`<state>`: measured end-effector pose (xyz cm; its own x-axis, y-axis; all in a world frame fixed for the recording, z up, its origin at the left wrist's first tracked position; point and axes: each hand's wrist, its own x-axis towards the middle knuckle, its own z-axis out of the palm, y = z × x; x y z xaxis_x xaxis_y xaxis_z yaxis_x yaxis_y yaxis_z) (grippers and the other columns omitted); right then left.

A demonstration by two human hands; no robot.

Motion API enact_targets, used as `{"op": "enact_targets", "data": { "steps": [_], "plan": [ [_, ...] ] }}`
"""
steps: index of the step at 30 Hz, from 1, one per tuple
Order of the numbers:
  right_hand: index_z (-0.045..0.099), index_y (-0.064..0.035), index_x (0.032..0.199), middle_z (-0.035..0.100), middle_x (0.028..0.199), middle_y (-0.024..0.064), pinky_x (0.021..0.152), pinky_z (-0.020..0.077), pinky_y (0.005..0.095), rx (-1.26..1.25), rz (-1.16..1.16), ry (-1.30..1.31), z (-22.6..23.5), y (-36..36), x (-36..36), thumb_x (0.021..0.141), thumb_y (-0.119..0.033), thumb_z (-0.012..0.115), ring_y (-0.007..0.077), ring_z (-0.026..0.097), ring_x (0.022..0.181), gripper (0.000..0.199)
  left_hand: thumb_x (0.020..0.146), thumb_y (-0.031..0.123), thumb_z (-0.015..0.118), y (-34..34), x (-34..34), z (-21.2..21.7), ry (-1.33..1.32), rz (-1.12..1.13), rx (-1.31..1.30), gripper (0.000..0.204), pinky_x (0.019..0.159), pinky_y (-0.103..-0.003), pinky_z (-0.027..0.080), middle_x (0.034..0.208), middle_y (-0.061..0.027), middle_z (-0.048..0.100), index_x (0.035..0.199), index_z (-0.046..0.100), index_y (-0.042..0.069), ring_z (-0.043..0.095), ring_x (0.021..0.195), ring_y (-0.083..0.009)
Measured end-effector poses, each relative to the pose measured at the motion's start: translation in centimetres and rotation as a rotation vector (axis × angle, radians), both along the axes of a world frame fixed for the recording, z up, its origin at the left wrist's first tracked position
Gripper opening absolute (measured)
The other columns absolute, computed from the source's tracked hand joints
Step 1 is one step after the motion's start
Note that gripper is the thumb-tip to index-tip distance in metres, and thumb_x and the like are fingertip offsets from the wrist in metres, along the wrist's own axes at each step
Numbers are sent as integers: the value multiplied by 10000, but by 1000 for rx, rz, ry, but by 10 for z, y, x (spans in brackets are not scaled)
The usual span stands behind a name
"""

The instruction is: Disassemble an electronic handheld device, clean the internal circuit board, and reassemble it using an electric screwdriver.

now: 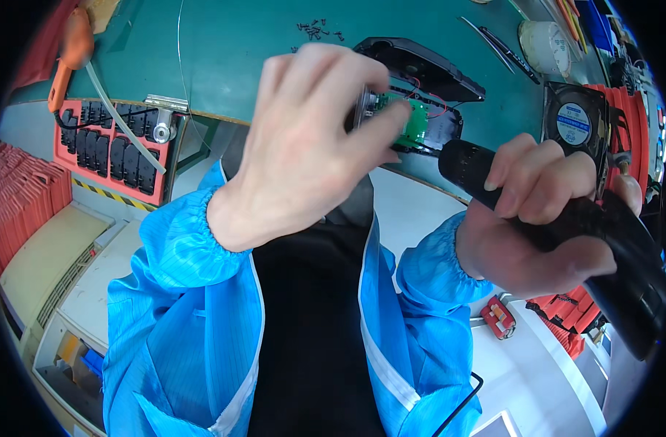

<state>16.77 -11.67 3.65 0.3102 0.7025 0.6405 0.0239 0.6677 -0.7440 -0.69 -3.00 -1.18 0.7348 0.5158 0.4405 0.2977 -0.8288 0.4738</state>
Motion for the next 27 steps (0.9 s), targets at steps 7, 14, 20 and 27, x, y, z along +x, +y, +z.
{"op": "enact_targets", "data": {
  "steps": [7,14,20,27],
  "plan": [
    [401,-101,1452,520,760,26,548,410,337,-227,-547,-156,15,4,-19,1080,-296,580,133,499,580,456,713,155,842,-6,9,-21,41,-18,74,488,981,-460,428,1316,-93,624,1196,825,223,563,1247,-329],
    [504,-93,1337,465,712,10,544,379,336,-238,-233,-80,16,-6,3,1054,-286,604,124,449,558,357,810,154,783,-13,9,-11,130,-18,65,429,982,-460,425,1345,-112,604,1231,813,231,550,1285,-328],
    [557,-96,1217,434,697,2,545,372,342,-272,-252,-114,16,-3,3,1030,-263,612,123,431,553,256,850,142,753,-17,9,-14,194,8,204,452,959,-458,424,1360,-146,589,1291,789,232,537,1319,-335],
    [619,-100,1077,398,680,-7,547,363,349,-294,-273,-163,21,-2,2,1003,-235,620,122,411,548,154,858,125,747,-17,8,-16,181,-3,200,450,959,-457,428,1368,-159,588,1295,790,225,533,1325,-342]
  ]
}}
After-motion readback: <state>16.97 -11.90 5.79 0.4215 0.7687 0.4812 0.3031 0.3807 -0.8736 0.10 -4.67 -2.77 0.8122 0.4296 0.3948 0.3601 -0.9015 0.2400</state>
